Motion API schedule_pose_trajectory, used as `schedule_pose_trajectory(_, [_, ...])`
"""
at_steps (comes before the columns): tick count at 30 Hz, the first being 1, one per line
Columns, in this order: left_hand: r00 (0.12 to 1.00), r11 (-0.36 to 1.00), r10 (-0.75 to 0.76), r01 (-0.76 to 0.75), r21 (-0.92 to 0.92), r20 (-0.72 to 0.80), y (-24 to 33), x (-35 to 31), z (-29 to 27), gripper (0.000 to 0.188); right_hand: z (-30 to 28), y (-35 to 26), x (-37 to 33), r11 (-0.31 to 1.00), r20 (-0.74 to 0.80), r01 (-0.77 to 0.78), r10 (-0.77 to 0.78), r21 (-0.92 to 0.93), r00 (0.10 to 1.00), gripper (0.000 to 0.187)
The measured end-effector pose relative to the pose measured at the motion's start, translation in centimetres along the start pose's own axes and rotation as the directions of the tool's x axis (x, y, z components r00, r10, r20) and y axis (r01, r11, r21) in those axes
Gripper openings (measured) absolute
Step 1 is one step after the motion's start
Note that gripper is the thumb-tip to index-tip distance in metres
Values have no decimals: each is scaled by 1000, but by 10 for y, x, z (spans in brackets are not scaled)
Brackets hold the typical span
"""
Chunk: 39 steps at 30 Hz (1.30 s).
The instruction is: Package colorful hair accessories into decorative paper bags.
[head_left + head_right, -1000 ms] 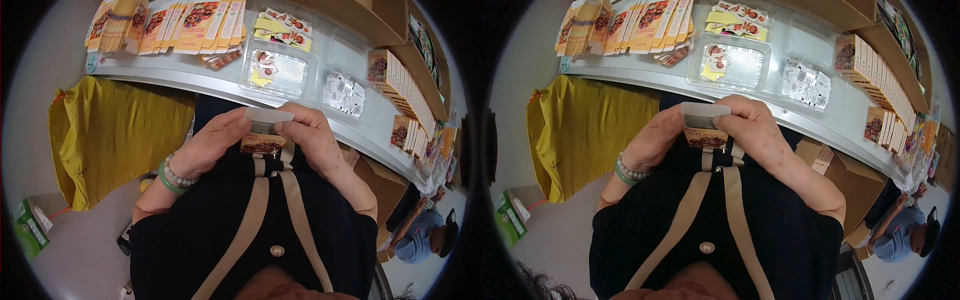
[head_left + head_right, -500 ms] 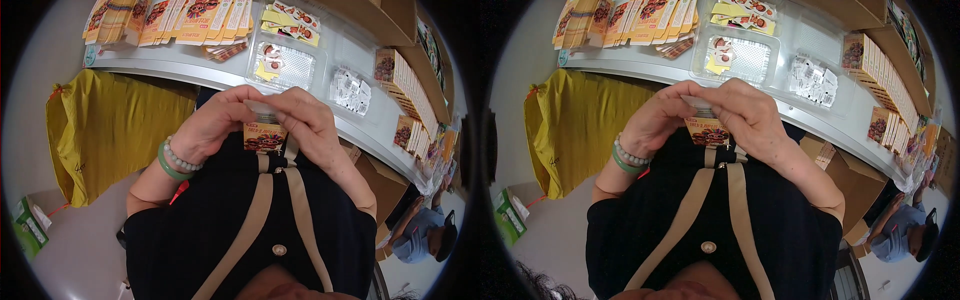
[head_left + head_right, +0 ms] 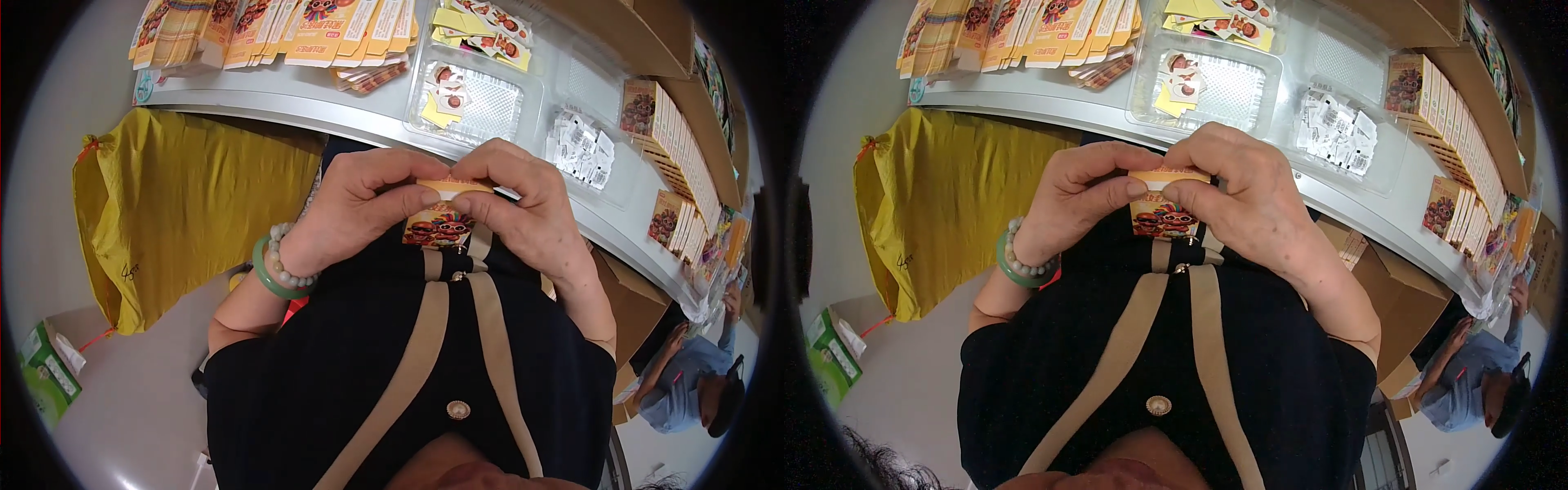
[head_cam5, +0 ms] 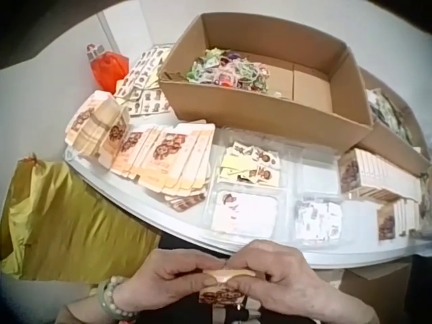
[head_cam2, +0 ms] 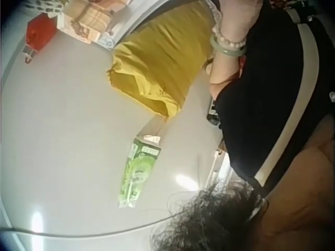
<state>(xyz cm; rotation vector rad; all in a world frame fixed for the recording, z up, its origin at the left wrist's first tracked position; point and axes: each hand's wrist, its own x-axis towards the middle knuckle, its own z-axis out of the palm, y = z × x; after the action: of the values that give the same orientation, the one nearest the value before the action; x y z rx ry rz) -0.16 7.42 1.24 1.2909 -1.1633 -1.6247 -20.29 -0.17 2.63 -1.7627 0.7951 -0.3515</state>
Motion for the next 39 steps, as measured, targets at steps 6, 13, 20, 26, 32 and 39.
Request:
schedule_pose_trajectory(6, [998,999,16,-13,47,-61,3,0,5,17,6,2,0,990,0,-91,92,110,996,12])
schedule_pose_trajectory(13, [997,992,-82,83,90,-15,4,4,-2,15,12,12,-5,969,-106,219,-231,-117,967,11])
schedule_pose_trajectory(20, [999,910,10,-27,413,45,7,0,-3,17,11,11,-8,958,-54,223,-236,-178,970,15])
schedule_pose_trajectory(26, [936,777,336,-338,532,104,-8,-8,-5,24,8,12,-15,951,24,243,-243,-192,970,25])
schedule_pose_trajectory(32, [878,673,466,-431,601,108,-22,-13,2,26,8,17,-23,959,22,245,-244,-145,969,27])
schedule_pose_trajectory(39, [980,988,151,-153,-11,-133,-26,-16,19,28,18,28,-20,880,34,351,-360,-320,932,25])
